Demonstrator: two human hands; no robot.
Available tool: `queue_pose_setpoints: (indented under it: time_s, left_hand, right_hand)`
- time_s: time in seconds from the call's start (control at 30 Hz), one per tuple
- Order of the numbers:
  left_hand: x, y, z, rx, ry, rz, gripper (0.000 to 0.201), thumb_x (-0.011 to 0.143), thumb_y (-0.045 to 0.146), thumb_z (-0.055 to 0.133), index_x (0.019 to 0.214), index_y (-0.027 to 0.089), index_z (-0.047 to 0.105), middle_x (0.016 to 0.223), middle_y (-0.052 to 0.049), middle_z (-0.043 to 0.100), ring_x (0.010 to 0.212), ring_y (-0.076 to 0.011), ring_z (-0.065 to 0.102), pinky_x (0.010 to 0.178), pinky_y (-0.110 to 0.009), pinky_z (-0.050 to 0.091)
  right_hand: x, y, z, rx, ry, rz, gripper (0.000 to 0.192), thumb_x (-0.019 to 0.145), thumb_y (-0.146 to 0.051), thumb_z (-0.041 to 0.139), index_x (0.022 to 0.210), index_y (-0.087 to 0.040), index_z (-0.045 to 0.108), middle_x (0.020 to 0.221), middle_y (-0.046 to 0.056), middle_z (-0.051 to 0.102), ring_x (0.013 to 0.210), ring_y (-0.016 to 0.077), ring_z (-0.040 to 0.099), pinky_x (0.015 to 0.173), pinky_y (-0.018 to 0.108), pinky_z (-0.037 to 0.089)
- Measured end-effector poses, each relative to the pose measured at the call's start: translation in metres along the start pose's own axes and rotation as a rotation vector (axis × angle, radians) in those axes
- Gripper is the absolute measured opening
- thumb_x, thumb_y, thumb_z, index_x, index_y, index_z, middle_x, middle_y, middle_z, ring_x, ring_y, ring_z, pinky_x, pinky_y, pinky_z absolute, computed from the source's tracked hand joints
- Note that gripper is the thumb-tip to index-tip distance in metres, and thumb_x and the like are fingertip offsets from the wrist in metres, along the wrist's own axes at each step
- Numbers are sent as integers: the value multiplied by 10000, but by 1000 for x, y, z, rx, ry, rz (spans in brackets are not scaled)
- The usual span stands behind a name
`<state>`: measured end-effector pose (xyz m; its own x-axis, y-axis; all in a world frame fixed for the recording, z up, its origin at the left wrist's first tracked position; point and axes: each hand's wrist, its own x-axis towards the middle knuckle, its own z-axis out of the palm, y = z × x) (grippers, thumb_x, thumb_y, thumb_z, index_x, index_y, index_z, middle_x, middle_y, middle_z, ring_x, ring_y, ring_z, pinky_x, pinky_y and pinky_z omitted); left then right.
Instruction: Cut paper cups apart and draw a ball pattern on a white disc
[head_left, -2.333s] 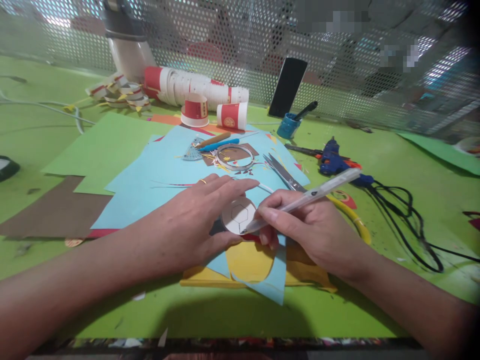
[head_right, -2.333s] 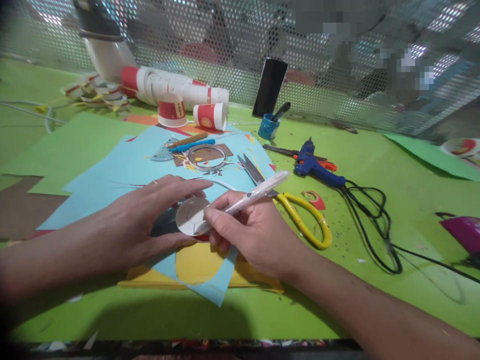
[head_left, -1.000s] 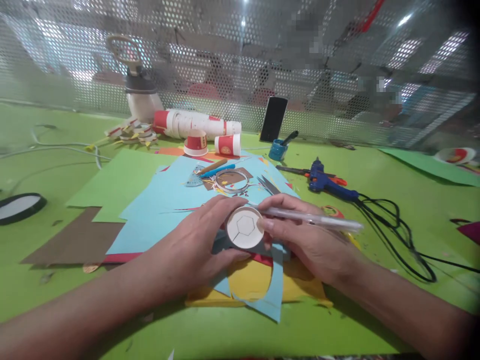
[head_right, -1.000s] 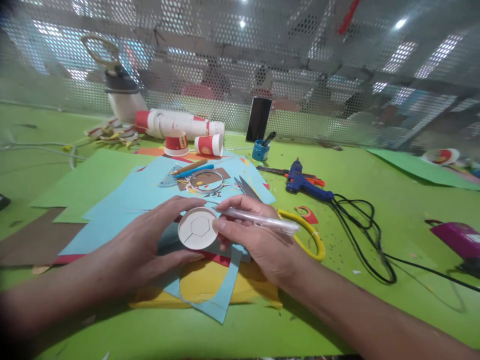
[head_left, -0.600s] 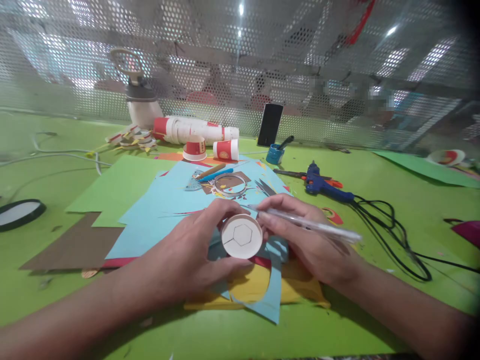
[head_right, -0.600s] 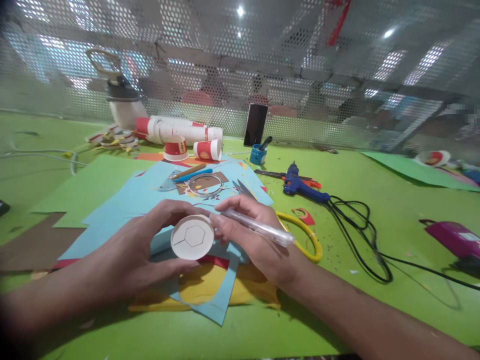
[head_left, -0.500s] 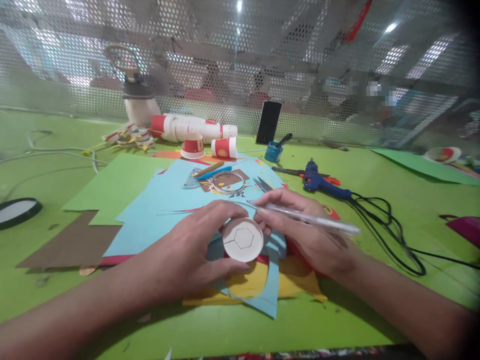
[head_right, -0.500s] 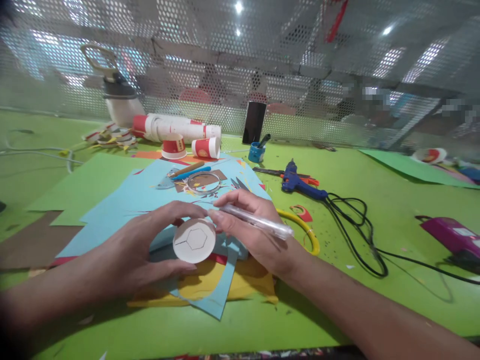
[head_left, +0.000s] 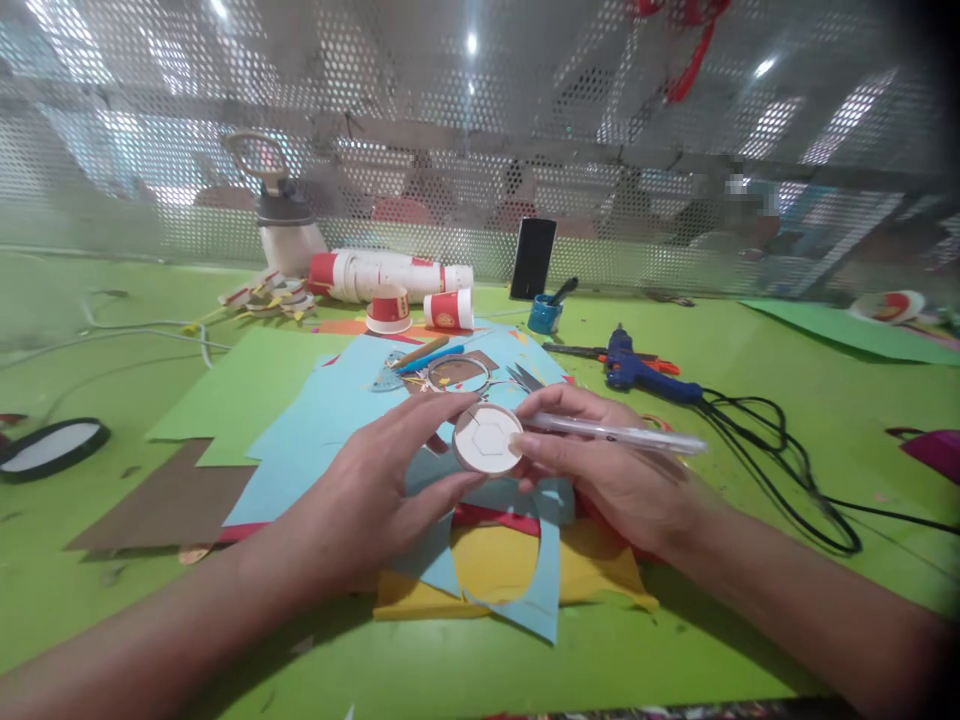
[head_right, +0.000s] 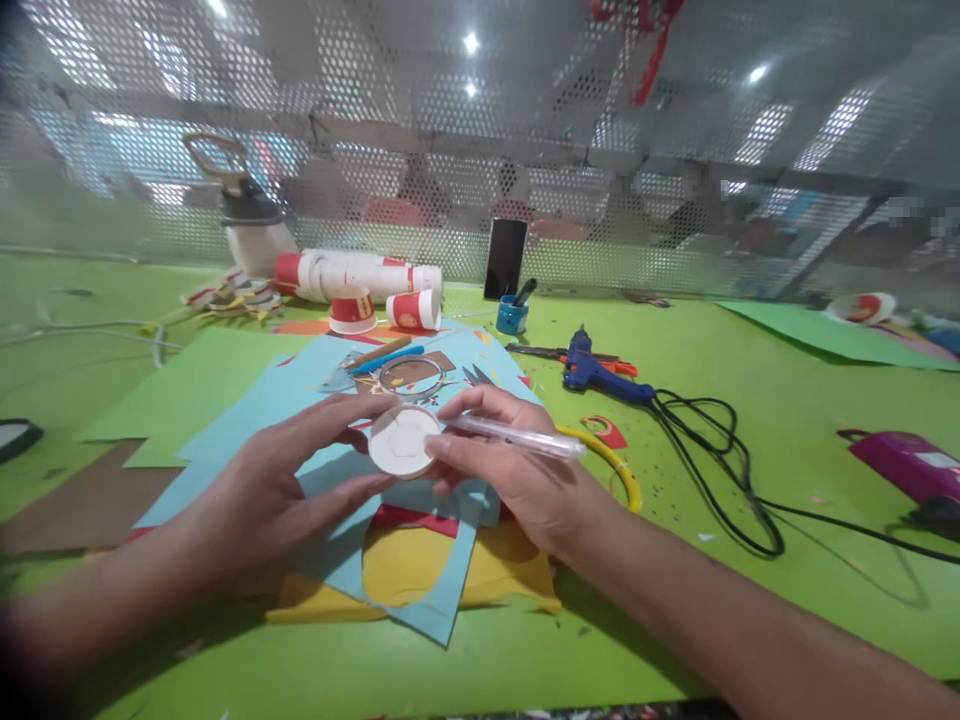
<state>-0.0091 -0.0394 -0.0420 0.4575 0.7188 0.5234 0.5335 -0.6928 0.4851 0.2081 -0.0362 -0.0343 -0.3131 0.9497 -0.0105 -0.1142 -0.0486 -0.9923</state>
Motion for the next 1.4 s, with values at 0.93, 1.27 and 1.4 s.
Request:
queue_pose_setpoints:
  time_s: [0.93, 1.27, 1.4]
  left_hand:
    - [5, 2, 2, -88, -220, -331, 424, 726, 273, 731, 1117, 196, 585, 1138, -81, 640, 1046, -245, 606, 900, -429, 506]
    - [6, -3, 5, -110, -257, -343, 435, 688, 268, 775, 1077, 193, 596, 1099, -62, 596, 1022, -232, 560, 886, -400, 476]
    - [7, -4, 6, -116, -265, -357, 427, 685, 277, 783, 1062, 191, 603, 1080, -55, 593, 1004, -227, 559, 869, -383, 475]
  right_hand:
    - [-1, 4, 2, 19, 128, -115, 280, 879, -476, 623, 851, -213, 714, 621, -3, 620, 565, 119, 565, 516, 232, 458]
    - [0, 13, 4, 12, 16, 7, 152, 889, -330, 631, 845, -188, 662, 590, -14, 616, 517, 96, 527, 504, 210, 437]
    - [-2, 11, 5, -36, -18, 31, 126, 913, -290, 601, 831, -196, 616, 623, -13, 626, 577, 112, 560, 571, 233, 472]
